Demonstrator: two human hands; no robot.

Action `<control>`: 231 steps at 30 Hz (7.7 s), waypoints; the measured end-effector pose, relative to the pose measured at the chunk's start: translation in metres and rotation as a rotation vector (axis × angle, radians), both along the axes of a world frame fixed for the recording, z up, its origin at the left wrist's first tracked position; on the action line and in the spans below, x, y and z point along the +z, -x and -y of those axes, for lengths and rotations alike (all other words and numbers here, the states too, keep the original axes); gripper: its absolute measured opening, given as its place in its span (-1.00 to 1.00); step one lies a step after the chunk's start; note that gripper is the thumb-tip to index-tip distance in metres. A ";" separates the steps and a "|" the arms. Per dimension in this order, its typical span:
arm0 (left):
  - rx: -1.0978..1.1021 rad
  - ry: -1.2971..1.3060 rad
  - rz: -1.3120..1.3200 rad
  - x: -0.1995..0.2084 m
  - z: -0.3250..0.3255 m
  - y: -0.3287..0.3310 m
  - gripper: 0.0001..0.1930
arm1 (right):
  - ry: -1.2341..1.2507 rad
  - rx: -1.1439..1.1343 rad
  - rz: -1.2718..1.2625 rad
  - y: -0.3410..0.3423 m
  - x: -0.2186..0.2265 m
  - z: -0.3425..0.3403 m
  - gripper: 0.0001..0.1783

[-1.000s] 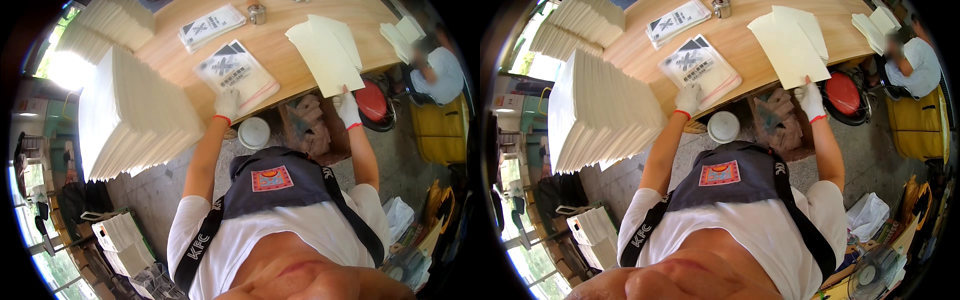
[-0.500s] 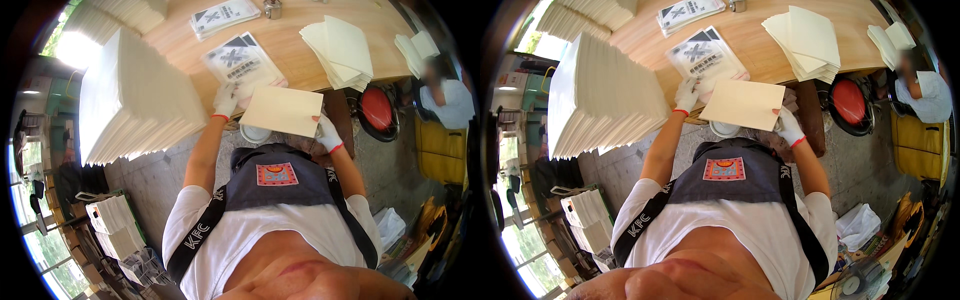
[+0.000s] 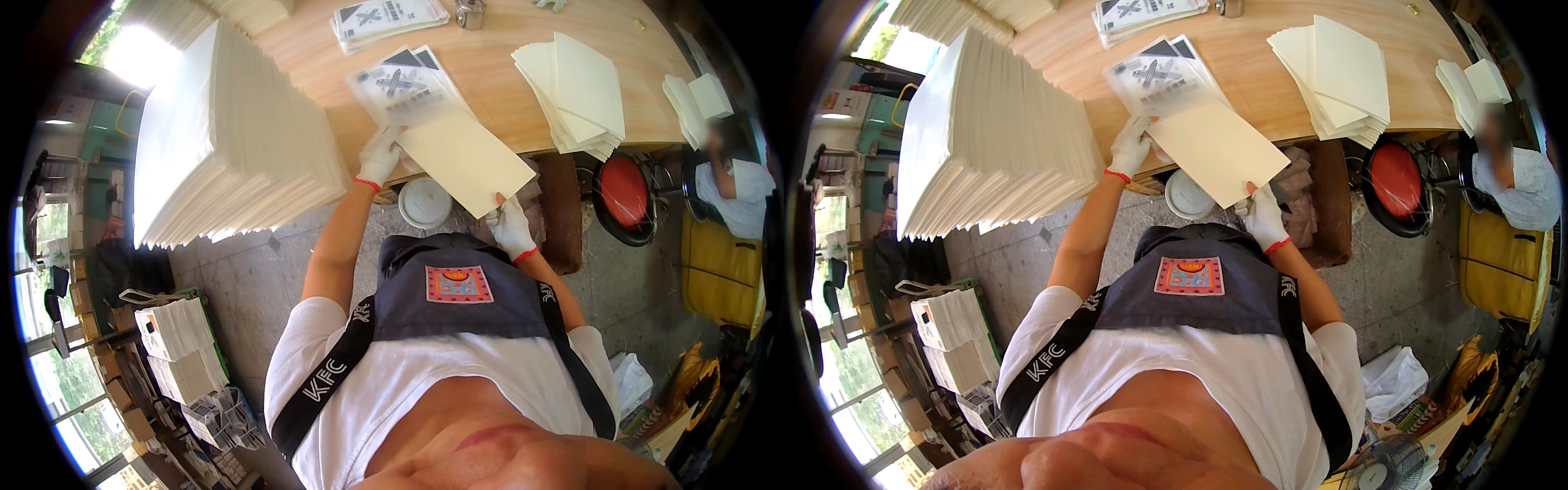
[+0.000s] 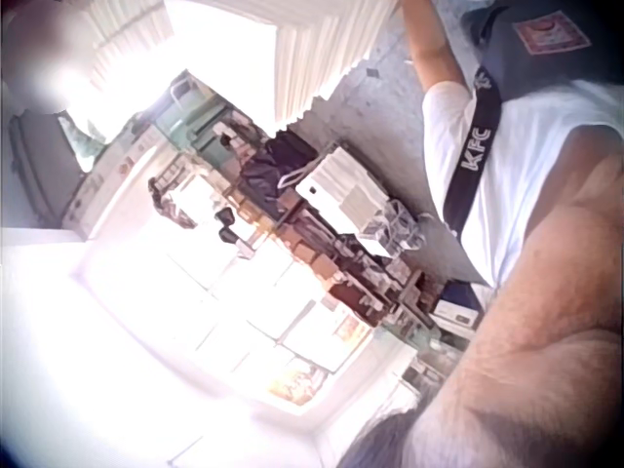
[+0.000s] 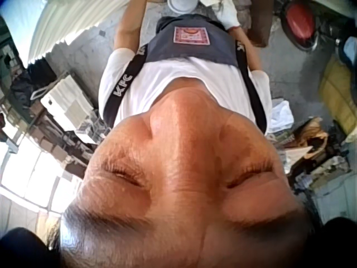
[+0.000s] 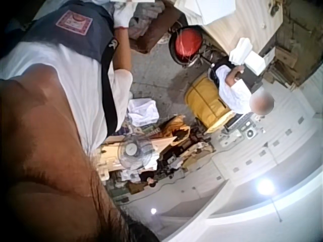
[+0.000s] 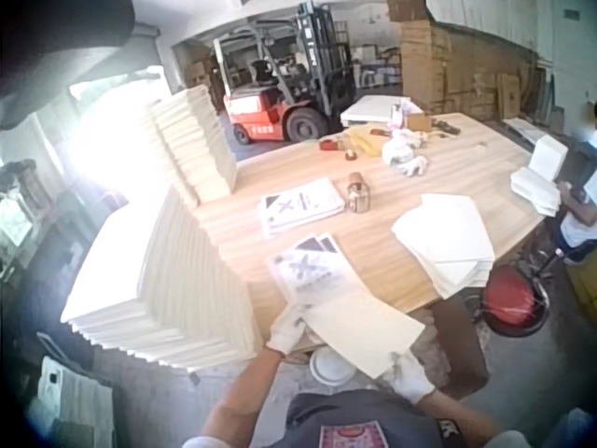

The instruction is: The person repeatedly picks up a single sheet of paper from a large stack on the left, places it on a small circular object on the table, and then moves it to a growing stack on the right. This process is repeated continuously.

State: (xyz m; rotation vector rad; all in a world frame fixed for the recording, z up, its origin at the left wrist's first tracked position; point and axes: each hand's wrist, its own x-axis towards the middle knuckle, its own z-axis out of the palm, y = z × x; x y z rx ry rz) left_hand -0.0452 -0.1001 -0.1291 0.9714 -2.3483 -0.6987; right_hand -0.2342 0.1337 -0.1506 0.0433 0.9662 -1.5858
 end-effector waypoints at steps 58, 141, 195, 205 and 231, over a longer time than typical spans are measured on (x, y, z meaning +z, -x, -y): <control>0.405 -0.205 0.119 -0.069 -0.098 -0.081 -0.68 | -0.599 1.431 -1.600 0.141 -0.109 -0.072 -0.74; -0.032 0.207 0.704 -0.007 -0.021 0.045 -0.70 | -0.393 -0.044 -1.470 0.146 0.047 -0.039 -0.65; 0.109 -0.038 0.148 -0.018 -0.007 -0.001 -0.79 | 0.073 0.134 -0.024 0.083 -0.025 0.003 -0.79; 0.157 0.028 -0.134 -0.010 -0.019 0.005 -0.68 | 0.035 0.037 -0.047 0.030 -0.012 0.011 -0.86; 0.316 -1.565 -1.209 -0.111 -0.133 0.029 -0.72 | -0.192 0.207 0.075 -0.024 -0.029 0.019 -0.73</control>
